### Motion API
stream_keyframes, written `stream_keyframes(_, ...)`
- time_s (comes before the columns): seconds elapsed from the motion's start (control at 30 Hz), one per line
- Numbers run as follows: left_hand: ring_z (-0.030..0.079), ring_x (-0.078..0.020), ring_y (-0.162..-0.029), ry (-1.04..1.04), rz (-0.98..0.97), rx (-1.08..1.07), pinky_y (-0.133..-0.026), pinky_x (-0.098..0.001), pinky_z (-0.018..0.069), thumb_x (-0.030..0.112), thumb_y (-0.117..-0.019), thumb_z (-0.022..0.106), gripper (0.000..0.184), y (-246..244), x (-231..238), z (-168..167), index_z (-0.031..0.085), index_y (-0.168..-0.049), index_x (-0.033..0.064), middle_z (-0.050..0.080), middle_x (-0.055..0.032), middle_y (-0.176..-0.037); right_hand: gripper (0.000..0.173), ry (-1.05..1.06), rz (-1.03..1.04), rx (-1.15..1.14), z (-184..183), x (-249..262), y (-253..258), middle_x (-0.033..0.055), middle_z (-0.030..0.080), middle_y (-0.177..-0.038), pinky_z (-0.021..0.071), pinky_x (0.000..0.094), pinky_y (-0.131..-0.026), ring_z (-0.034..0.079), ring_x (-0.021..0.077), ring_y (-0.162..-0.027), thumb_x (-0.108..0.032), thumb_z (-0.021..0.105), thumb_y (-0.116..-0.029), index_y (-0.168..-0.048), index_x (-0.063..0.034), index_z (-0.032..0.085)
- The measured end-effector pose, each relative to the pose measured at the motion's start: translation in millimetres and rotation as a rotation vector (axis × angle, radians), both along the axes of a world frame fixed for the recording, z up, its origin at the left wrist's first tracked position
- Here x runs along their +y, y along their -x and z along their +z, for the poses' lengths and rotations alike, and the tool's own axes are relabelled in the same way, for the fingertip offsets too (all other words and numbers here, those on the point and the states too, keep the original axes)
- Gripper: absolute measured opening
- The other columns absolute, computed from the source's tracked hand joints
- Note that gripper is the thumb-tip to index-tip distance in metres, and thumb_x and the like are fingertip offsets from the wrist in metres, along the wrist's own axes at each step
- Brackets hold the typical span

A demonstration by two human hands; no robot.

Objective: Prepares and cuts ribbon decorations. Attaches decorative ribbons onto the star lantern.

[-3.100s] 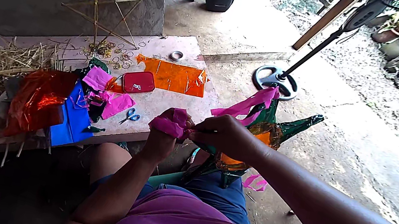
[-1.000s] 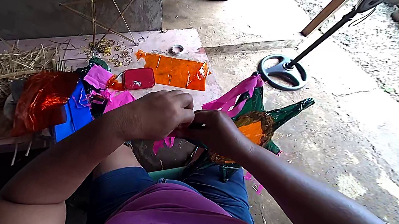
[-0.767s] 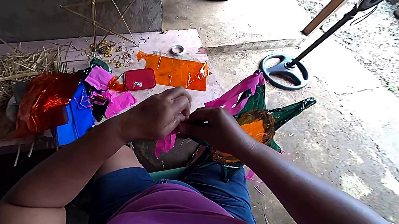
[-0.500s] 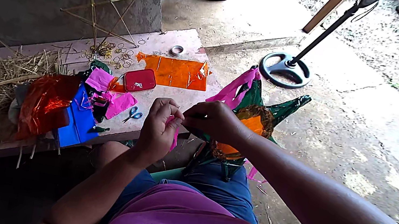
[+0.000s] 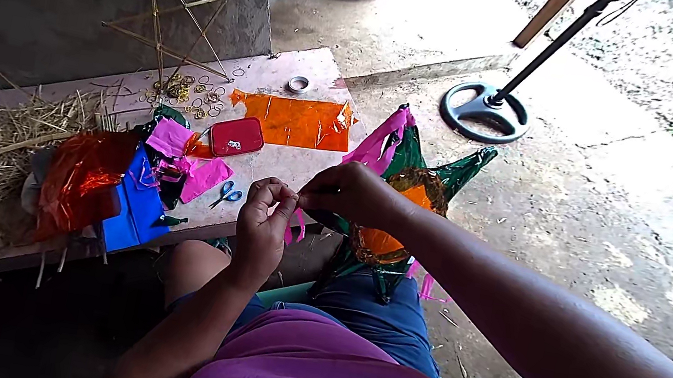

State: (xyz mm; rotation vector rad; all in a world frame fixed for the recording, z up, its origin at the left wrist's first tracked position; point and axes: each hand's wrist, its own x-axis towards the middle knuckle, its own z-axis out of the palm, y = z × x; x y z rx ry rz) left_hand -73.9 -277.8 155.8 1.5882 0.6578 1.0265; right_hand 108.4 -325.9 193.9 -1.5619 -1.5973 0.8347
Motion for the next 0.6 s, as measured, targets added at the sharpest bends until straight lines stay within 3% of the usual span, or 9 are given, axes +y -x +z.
stream_keyframes(0.1, 0.059, -0.0076, -0.096, 0.054, 0.001, 0.000, -0.084, -0.0247, 0.0523, 0.005, -0.0998, 0.057, 0.010, 0, -1, -1, 0.065, -0.094, 0.0069, 0.060, -0.0013, -0.105, 0.012, 0.041, -0.002, 0.031, 3, 1, -1, 0.0004, 0.073, -0.081, 0.0544, 0.0299, -0.067, 0.065, 0.0062, -0.070, -0.019, 0.074, -0.0951, -0.093, -0.0091, 0.080)
stream_keyframes(0.2, 0.060, -0.0075, -0.098, 0.024, 0.017, 0.010, -0.085, -0.0240, 0.0532, 0.004, -0.0992, 0.059, 0.009, -1, -2, -5, 0.066, -0.094, 0.0066, 0.060, -0.0019, -0.107, 0.014, 0.081, 0.048, 0.049, 3, 5, -8, 0.0003, 0.073, -0.083, 0.0538, 0.0309, -0.072, 0.065, 0.0059, -0.074, -0.022, 0.074, -0.0953, -0.096, -0.0091, 0.080)
stream_keyframes(0.43, 0.056, -0.0070, -0.107, -0.402, 0.123, 0.064, -0.091, -0.0190, 0.0490, 0.003, -0.0984, 0.061, 0.005, -5, 0, -18, 0.065, -0.095, 0.0020, 0.055, -0.0063, -0.109, 0.012, 0.060, 0.067, 0.085, -3, 10, -12, -0.0005, 0.072, -0.080, 0.0535, 0.0280, -0.068, 0.064, 0.0042, -0.070, -0.020, 0.076, -0.0937, -0.093, -0.0084, 0.079)
stream_keyframes(0.6, 0.053, -0.0103, -0.108, -0.629, 0.202, 0.031, -0.098, -0.0248, 0.0456, 0.011, -0.1032, 0.058, 0.009, -9, 3, -31, 0.061, -0.097, 0.0071, 0.053, -0.0048, -0.108, 0.012, 0.123, 0.072, 0.153, 3, 9, -12, 0.0002, 0.072, -0.079, 0.0538, 0.0275, -0.068, 0.065, 0.0049, -0.070, -0.019, 0.075, -0.0940, -0.093, -0.0075, 0.079)
